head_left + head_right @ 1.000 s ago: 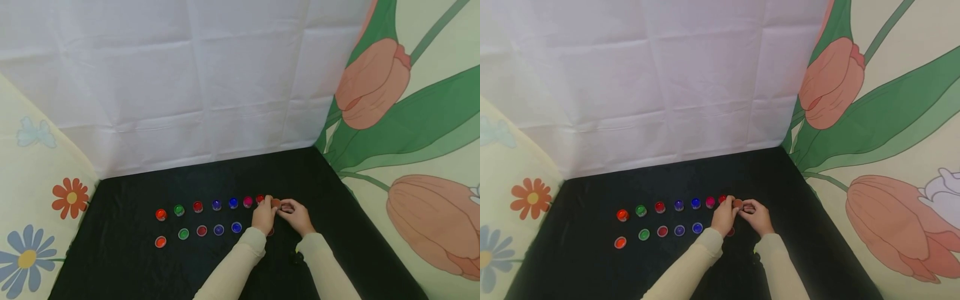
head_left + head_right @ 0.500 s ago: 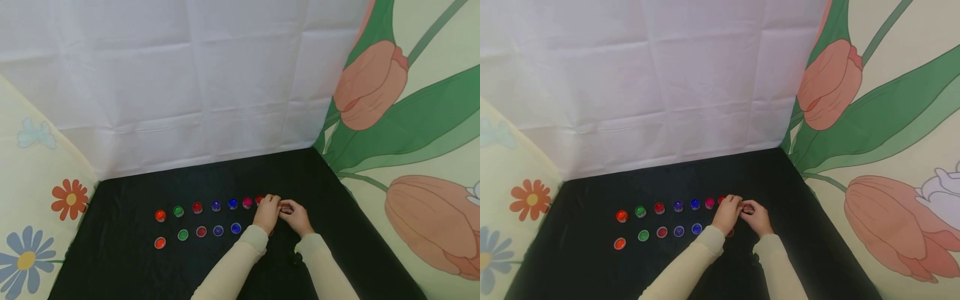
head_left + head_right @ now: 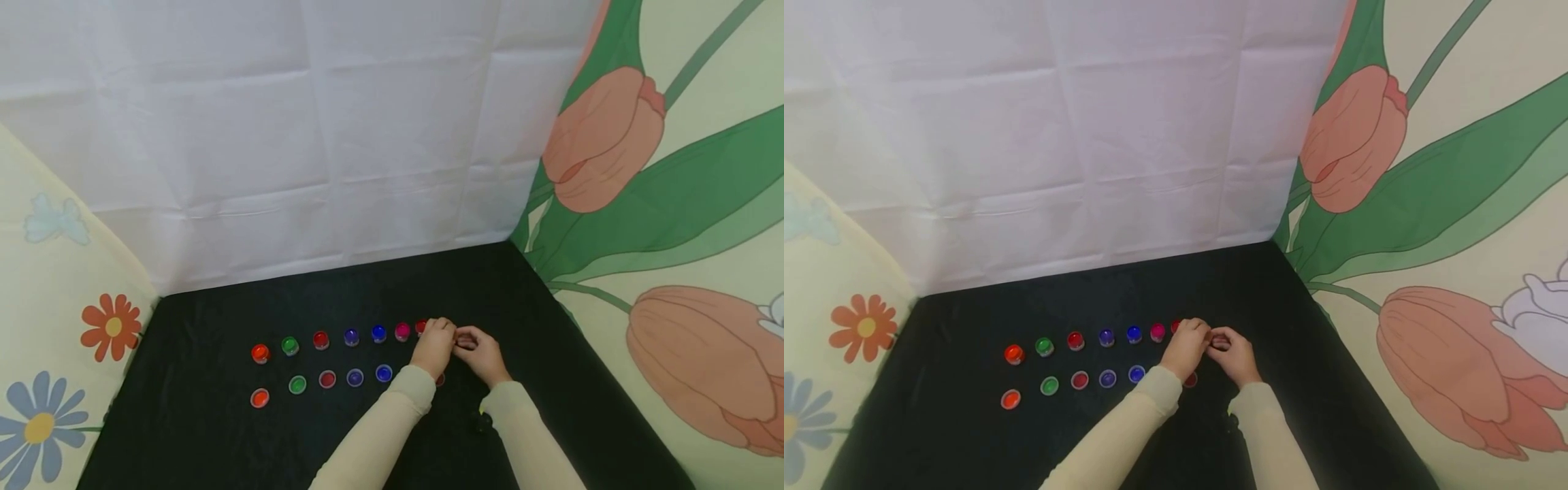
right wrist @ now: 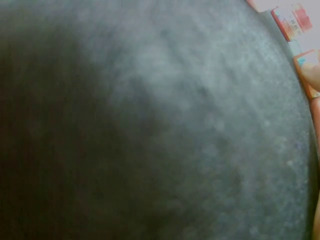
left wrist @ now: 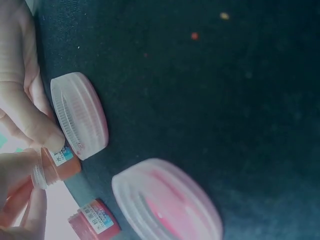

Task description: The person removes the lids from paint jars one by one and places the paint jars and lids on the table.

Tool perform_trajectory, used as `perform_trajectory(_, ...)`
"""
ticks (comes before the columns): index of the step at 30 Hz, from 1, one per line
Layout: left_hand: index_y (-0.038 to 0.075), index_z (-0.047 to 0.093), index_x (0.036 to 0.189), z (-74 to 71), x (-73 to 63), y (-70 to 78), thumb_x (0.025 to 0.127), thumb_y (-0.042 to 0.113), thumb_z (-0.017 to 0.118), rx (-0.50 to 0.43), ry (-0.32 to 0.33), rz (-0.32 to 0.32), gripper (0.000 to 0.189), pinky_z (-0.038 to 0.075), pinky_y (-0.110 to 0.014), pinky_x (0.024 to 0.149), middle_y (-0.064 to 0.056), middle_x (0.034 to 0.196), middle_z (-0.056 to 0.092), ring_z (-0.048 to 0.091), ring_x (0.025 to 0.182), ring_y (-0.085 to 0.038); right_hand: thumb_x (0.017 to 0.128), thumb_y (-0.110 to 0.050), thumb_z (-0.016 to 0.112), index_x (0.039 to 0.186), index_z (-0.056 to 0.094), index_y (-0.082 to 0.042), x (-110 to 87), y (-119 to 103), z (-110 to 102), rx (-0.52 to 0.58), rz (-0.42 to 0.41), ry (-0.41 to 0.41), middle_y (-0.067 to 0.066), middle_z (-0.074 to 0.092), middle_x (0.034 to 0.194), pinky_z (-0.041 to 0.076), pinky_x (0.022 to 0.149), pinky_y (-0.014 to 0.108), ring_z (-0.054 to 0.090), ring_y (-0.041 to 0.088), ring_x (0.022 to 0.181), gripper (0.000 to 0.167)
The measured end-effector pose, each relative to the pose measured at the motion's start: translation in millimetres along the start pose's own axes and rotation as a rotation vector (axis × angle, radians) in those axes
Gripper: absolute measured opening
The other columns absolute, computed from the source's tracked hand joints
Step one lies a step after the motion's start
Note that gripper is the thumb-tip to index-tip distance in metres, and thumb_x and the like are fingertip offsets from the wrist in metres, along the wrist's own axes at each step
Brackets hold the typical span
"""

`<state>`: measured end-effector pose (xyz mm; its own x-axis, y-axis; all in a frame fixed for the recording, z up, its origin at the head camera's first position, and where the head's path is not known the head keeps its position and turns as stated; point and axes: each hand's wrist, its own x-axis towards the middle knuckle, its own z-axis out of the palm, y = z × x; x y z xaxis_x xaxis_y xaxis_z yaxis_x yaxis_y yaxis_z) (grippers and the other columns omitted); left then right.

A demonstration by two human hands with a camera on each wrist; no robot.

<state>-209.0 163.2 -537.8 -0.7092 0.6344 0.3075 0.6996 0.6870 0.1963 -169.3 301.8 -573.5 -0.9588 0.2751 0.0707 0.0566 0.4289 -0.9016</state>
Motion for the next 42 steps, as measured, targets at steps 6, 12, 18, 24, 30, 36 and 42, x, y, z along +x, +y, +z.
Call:
perform_trajectory(6,0.014,0.07,0.103,-2.0,-1.1,-1.9,0.098,0.013,0.068,-0.136,-0.039,-0.086,0.006,0.05,-0.024,0.092,-0.004,0.115,0.067,0.059,0.106,-0.02,0.085,-0.001,0.08,0.111,0.069,0.0,-1.1,1,1,-0.007,0.005,-0.002,0.015,0.071,0.106,0.055,0.081,0.021,0.07,0.023,0.096,0.027)
perform_trajectory(12,0.013,0.068,0.126,0.6,-6.2,-4.5,0.101,0.019,0.065,-0.268,-0.019,-0.159,0.026,0.053,-0.027,0.088,-0.008,0.118,0.065,0.058,0.106,-0.023,0.086,0.001,0.078,0.112,0.068,0.0,-1.6,1,1,-0.009,-0.011,-0.017,0.016,0.07,0.11,0.056,0.084,0.025,0.069,0.027,0.1,0.028)
perform_trajectory(18,0.012,0.068,0.127,2.7,-9.1,-5.6,0.1,0.021,0.066,-0.343,0.034,-0.199,0.029,0.053,-0.029,0.088,-0.008,0.115,0.064,0.058,0.103,-0.023,0.085,0.002,0.079,0.109,0.068,0.0,-2.3,2,-1,-0.02,-0.042,-0.005,0.016,0.07,0.107,0.056,0.082,0.023,0.069,0.023,0.096,0.026)
perform_trajectory(24,0.01,0.069,0.125,1.1,-10.4,-6.0,0.101,0.02,0.066,-0.407,0.044,-0.232,0.026,0.053,-0.031,0.088,-0.008,0.113,0.064,0.058,0.104,-0.024,0.086,-0.001,0.08,0.116,0.069,-0.001,-2.2,4,2,-0.066,-0.079,-0.009,0.015,0.07,0.11,0.055,0.084,0.023,0.068,0.024,0.098,0.032)
perform_trajectory(30,0.009,0.07,0.126,2.8,-15.0,-6.3,0.099,0.018,0.068,-0.518,0.112,-0.278,0.029,0.054,-0.03,0.084,-0.009,0.109,0.061,0.059,0.1,-0.023,0.087,-0.001,0.078,0.118,0.07,0.001,-0.7,5,5,-0.092,-0.115,0.0,0.017,0.069,0.114,0.057,0.086,0.034,0.068,0.03,0.1,0.032)
perform_trajectory(36,0.008,0.071,0.118,2.9,-23.0,-4.0,0.094,0.013,0.072,-0.682,0.174,-0.317,0.024,0.055,-0.022,0.078,-0.007,0.105,0.059,0.06,0.09,-0.016,0.086,0.005,0.077,0.117,0.07,0.003,-0.4,4,5,-0.085,-0.154,0.015,0.019,0.069,0.113,0.057,0.083,0.03,0.068,0.03,0.097,0.032)
perform_trajectory(42,0.014,0.064,0.106,0.7,-29.7,0.0,0.091,0.011,0.074,-0.71,0.129,-0.311,0.018,0.052,-0.021,0.075,0.001,0.095,0.06,0.058,0.085,-0.008,0.086,0.008,0.075,0.118,0.067,0.008,2.3,0,0,-0.059,-0.142,0.009,0.023,0.067,0.113,0.057,0.08,0.025,0.068,0.034,0.097,0.033)
